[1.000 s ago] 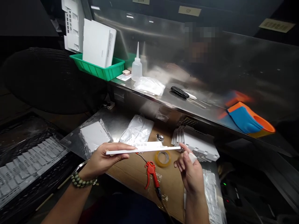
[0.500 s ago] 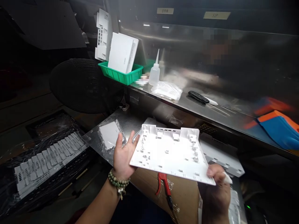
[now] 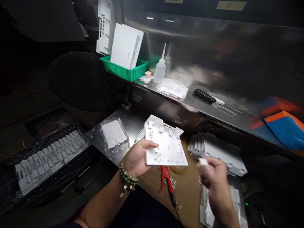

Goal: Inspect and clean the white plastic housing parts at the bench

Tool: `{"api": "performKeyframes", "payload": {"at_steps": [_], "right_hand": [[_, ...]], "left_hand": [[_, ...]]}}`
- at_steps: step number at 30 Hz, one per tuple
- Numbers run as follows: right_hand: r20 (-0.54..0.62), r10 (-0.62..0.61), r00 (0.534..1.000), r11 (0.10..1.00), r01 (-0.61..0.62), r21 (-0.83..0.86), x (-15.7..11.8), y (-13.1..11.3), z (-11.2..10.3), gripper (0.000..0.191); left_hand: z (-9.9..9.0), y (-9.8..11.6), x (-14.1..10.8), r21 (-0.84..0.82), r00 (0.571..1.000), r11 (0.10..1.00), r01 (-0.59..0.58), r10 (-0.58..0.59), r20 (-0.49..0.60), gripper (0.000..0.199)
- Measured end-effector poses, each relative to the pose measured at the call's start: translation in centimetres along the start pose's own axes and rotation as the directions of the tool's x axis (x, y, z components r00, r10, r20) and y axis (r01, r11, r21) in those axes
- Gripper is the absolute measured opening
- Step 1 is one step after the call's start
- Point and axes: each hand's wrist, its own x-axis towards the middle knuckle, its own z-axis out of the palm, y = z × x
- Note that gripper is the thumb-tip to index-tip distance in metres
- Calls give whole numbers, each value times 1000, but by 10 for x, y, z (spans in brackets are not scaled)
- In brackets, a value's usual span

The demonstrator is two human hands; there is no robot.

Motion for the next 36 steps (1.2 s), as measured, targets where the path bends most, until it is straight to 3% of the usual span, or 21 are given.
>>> {"api": "performKeyframes", "payload": {"at_steps": [2, 4, 6, 9, 13, 19, 23, 25, 27, 29, 32, 36], "right_hand": [[190, -170, 967, 969, 199, -149, -15, -14, 26, 24], [358, -362, 861, 883, 440, -166, -25, -29, 51, 18], [405, -512, 758, 788, 602, -131, -29, -40, 70, 18], [400, -614, 680, 697, 705, -128, -31, -48, 84, 18], [457, -623, 635, 646, 747, -158, -31, -46, 82, 21], [412, -640, 649, 654, 741, -151, -33, -50, 87, 20], [466, -603, 647, 664, 732, -156, -27, -46, 80, 17], [412, -558, 721, 719, 667, -194, -18, -34, 62, 14], [230, -500, 835, 802, 547, -241, -8, -18, 36, 14], [3, -426, 905, 868, 410, -279, 0, -3, 10, 23], [-165, -414, 895, 872, 338, -355, 0, 7, -15, 28], [-96, -563, 821, 773, 481, -414, -11, 0, -10, 19]], "left_hand": [[5, -3, -2, 10, 999, 999, -42, 42, -15, 80], [9, -5, -4, 18, 996, 996, -82, 83, -35, 81], [12, -7, -6, 38, 990, 992, -121, 123, -62, 82], [15, -6, -10, 71, 986, 989, -128, 135, -102, 77], [11, -2, -10, 55, 982, 989, -141, 147, -123, 76], [7, -2, -13, 52, 979, 983, -176, 180, -98, 81], [4, 1, -14, 45, 985, 986, -161, 164, -56, 86], [-1, 6, -13, 20, 992, 993, -118, 118, -34, 87], [-9, 14, -13, -10, 997, 997, -74, 74, -25, 89], [-20, 24, -15, -48, 998, 996, -70, 70, -5, 91], [-36, 36, -19, -106, 993, 991, -86, 93, 69, 96], [-54, 44, -21, -183, 980, 977, -106, 134, 148, 99]]}}
